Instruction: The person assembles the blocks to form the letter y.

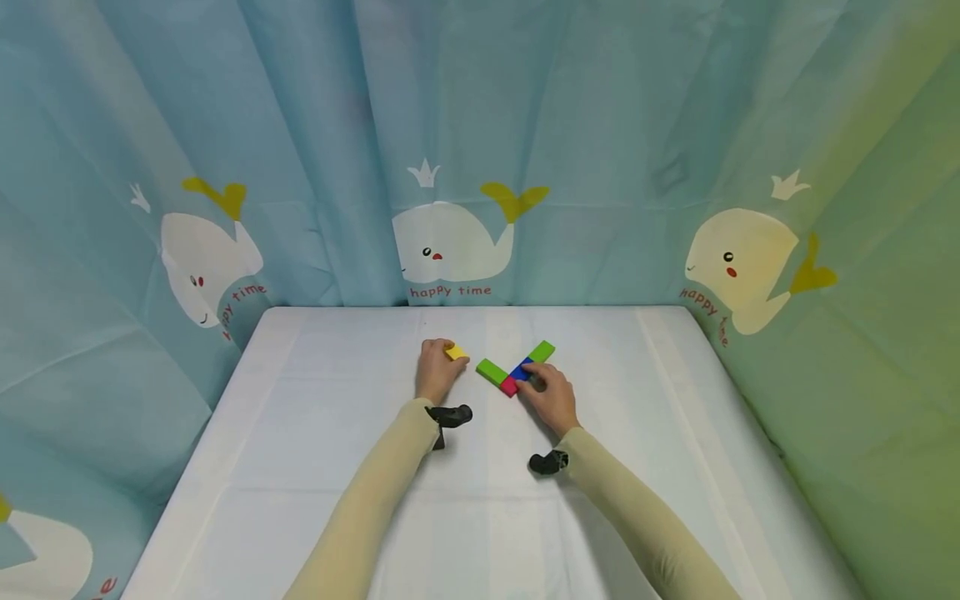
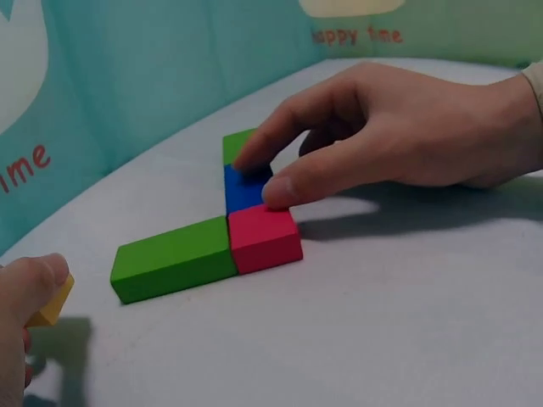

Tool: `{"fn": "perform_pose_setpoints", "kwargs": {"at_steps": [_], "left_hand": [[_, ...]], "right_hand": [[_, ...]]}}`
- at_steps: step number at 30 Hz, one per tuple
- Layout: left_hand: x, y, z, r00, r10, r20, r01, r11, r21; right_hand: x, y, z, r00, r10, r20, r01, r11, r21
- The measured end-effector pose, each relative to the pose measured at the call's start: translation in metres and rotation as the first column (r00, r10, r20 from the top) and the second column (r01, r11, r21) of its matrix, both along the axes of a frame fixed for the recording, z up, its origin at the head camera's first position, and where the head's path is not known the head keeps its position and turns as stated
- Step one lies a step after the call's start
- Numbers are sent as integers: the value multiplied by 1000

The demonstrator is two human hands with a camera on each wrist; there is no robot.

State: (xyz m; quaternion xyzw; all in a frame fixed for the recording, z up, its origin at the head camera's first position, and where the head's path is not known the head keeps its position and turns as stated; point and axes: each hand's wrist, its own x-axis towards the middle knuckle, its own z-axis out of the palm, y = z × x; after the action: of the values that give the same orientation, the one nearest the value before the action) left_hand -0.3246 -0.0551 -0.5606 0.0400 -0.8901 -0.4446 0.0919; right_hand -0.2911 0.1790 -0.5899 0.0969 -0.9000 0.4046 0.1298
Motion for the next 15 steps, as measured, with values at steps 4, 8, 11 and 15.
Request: {"fn": "perform_pose_setpoints", "kwargs": {"at_steps": [4,8,11,15], "left_hand": [[-2,7,1,1000,3,14,-4,1000,27],[-3,13,-1,998,19,58,-18,1000,-16],[-3,17,-1,996,43,77,-40,998,-38],[-2,23,2,994,78,83,-77,997,-9]], "right_hand": [[-1,1,-2,1000,2,2,-2,1000,14],[-1,0,-2,1000,9,-1,-9,1000,11],[-1,0,0,1000,12,-9,-12,1000,10],[1,1,1,1000,3,-7,-3,1000,17]]}}
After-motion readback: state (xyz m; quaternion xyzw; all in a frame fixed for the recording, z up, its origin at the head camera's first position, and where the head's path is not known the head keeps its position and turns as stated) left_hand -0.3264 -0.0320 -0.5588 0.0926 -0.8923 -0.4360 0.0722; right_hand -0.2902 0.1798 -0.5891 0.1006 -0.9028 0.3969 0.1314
